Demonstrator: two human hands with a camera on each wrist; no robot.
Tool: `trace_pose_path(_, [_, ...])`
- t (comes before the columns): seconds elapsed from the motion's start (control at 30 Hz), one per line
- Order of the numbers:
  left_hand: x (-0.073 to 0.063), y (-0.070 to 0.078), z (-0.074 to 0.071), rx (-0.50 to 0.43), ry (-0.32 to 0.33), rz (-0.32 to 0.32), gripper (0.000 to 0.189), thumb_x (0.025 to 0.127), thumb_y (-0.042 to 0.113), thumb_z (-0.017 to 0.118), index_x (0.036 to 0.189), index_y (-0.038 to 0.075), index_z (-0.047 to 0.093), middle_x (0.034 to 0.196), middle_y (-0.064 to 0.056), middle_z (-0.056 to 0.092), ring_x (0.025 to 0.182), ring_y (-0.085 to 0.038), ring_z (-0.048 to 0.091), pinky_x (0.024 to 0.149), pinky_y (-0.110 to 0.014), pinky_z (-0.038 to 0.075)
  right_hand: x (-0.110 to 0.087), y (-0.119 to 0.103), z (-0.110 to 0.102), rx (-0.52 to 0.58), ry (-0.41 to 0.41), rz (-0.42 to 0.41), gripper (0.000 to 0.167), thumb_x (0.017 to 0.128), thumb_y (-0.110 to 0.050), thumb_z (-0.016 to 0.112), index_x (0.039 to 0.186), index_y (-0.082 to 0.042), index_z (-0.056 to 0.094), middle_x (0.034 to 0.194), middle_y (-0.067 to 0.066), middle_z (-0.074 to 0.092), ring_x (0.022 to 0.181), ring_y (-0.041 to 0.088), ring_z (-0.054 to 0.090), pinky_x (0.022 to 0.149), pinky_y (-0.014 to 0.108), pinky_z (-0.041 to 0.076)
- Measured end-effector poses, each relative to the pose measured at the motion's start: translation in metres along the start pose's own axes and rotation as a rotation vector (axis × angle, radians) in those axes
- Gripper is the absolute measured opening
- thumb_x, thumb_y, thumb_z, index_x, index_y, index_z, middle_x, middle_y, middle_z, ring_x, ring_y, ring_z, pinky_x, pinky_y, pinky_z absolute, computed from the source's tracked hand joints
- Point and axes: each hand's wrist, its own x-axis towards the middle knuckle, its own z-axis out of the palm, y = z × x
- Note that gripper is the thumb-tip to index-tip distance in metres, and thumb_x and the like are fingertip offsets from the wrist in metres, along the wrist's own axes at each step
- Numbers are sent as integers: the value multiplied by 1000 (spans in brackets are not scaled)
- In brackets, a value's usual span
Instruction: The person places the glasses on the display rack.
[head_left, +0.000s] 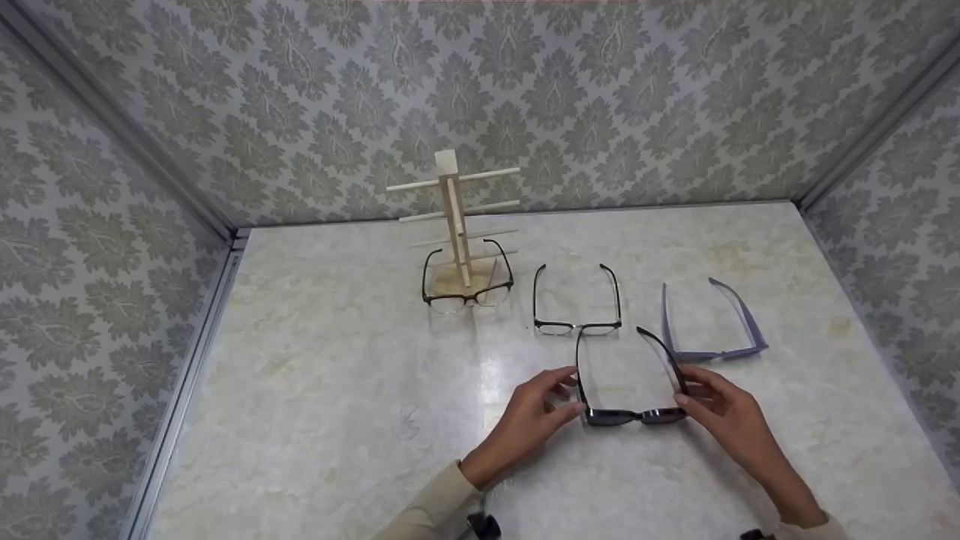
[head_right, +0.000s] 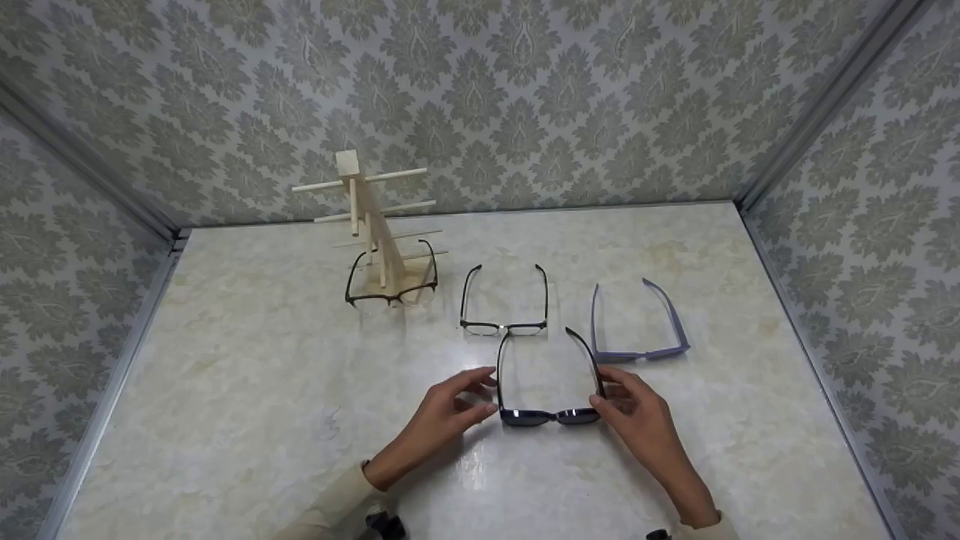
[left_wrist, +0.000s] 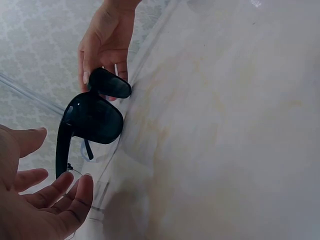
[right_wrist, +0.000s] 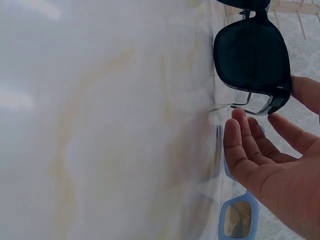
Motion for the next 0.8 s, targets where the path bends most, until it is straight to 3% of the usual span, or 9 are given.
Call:
trace_pose_path(0.2, [1,0,2,4,-39,-35,59,106,20,79,157,1,58,130,-7,72,116,-25,69,91,-27,59,0,-1,0,-5,-2,-10,48,105,-14,79,150,-5,66,139,20,71,117,14,73,90,18,59])
trace_pose_path(0.43, [3,0,4,12,-65,-34,61,105,21,80,158,3,57,122,-3,73,113,-21,69,87,-25,57,-1,0,0,21,-19,-6,51,105,-12,78,153,-5,63,136,20,73,118,12,73,91,18,59])
trace_pose_path(0.8, [5,2,8,-4,-50,-14,61,103,13,81,156,-5,57,115,-5,74,102,-10,71,86,-23,60,-2,-3,2,-4,-23,-2,49,106,-5,74,153,-4,63,126,20,77,114,14,74,88,17,59])
